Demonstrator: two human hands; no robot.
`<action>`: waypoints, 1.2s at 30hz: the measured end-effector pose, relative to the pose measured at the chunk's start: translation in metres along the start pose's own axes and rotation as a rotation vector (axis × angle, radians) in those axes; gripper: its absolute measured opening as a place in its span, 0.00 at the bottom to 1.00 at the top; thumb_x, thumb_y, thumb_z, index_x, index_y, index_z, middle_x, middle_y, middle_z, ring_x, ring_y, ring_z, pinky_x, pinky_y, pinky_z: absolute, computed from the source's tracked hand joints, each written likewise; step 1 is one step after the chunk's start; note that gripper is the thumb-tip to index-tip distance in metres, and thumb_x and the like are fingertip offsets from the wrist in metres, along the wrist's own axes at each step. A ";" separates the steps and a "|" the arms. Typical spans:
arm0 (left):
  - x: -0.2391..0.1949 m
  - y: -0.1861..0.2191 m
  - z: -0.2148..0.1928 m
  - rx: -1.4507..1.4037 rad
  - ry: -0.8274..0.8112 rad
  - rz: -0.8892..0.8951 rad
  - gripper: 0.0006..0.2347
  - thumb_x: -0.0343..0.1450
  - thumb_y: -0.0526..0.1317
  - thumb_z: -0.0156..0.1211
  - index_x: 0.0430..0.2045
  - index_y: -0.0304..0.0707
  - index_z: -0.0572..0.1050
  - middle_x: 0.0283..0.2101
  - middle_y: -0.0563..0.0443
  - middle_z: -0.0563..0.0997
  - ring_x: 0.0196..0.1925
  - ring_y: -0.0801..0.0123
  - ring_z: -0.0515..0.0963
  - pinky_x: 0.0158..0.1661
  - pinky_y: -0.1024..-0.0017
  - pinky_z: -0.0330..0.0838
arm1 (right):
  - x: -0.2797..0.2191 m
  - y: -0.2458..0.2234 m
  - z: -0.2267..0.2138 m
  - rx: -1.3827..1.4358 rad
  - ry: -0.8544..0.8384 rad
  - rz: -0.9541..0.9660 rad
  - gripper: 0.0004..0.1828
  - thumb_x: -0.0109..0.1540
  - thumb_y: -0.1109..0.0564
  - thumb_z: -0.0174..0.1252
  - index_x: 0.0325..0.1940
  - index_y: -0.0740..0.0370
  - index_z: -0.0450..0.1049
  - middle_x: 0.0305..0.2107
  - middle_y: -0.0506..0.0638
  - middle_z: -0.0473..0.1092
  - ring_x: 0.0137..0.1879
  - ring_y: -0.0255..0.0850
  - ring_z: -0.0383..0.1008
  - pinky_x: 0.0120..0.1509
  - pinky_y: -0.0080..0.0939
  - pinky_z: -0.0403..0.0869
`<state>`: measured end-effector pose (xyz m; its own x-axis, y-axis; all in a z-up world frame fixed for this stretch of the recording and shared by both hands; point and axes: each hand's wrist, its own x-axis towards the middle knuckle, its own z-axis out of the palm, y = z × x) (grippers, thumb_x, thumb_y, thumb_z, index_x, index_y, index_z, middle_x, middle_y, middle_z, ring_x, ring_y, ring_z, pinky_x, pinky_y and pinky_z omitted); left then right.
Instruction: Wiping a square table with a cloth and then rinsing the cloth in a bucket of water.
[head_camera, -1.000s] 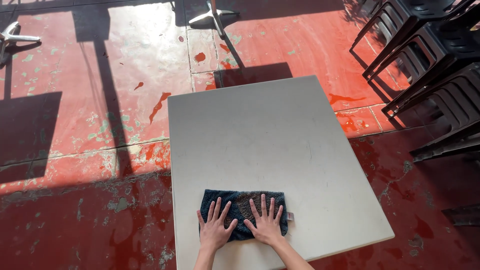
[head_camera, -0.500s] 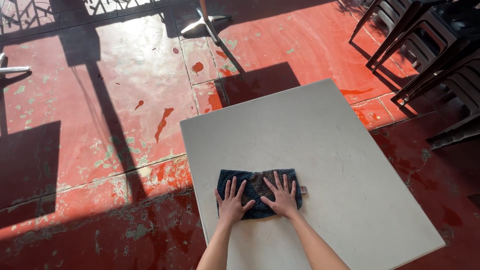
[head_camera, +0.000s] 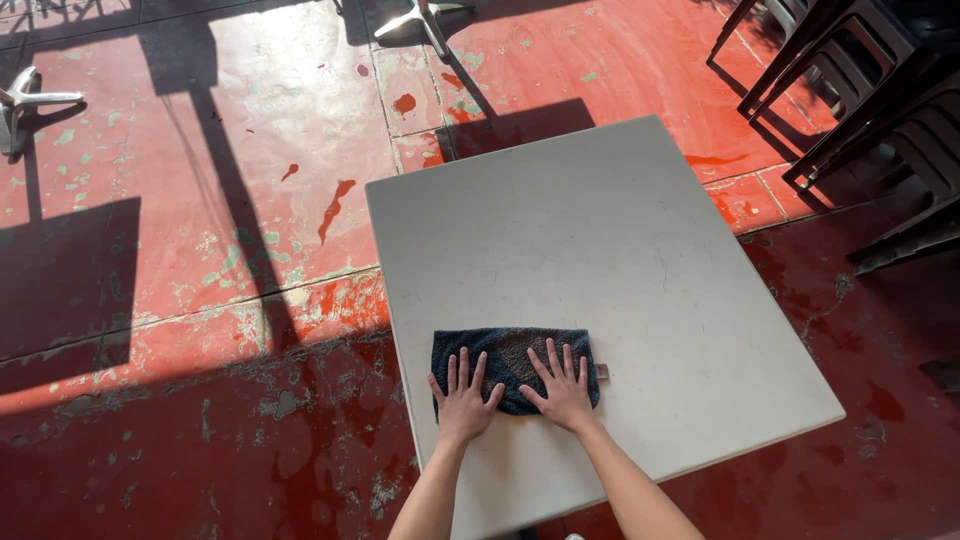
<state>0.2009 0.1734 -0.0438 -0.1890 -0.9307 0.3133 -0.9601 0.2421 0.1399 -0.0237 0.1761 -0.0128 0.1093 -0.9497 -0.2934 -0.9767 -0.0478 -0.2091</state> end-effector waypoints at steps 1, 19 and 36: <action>-0.018 0.006 -0.006 0.001 -0.002 -0.002 0.34 0.72 0.67 0.37 0.73 0.61 0.43 0.77 0.51 0.38 0.77 0.59 0.35 0.68 0.34 0.19 | -0.017 0.000 0.003 0.000 -0.003 -0.002 0.45 0.65 0.22 0.41 0.81 0.30 0.35 0.79 0.46 0.24 0.83 0.53 0.22 0.80 0.66 0.27; -0.150 0.057 -0.062 0.005 -0.013 -0.033 0.41 0.67 0.68 0.44 0.71 0.49 0.37 0.76 0.40 0.31 0.76 0.45 0.30 0.65 0.31 0.21 | -0.150 -0.003 0.018 0.001 -0.182 -0.158 0.51 0.62 0.18 0.45 0.82 0.29 0.33 0.79 0.47 0.21 0.83 0.54 0.16 0.81 0.66 0.24; -0.118 0.058 -0.085 -0.063 -1.116 -0.283 0.57 0.64 0.76 0.51 0.74 0.46 0.20 0.76 0.33 0.13 0.76 0.37 0.10 0.67 0.36 0.11 | -0.137 -0.006 0.011 0.045 -0.326 -0.156 0.64 0.54 0.16 0.57 0.82 0.26 0.27 0.78 0.48 0.13 0.82 0.55 0.08 0.79 0.70 0.19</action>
<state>0.1853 0.3202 0.0075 -0.0759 -0.6712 -0.7374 -0.9912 -0.0298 0.1291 -0.0306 0.3100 0.0185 0.3168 -0.7832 -0.5351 -0.9352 -0.1640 -0.3137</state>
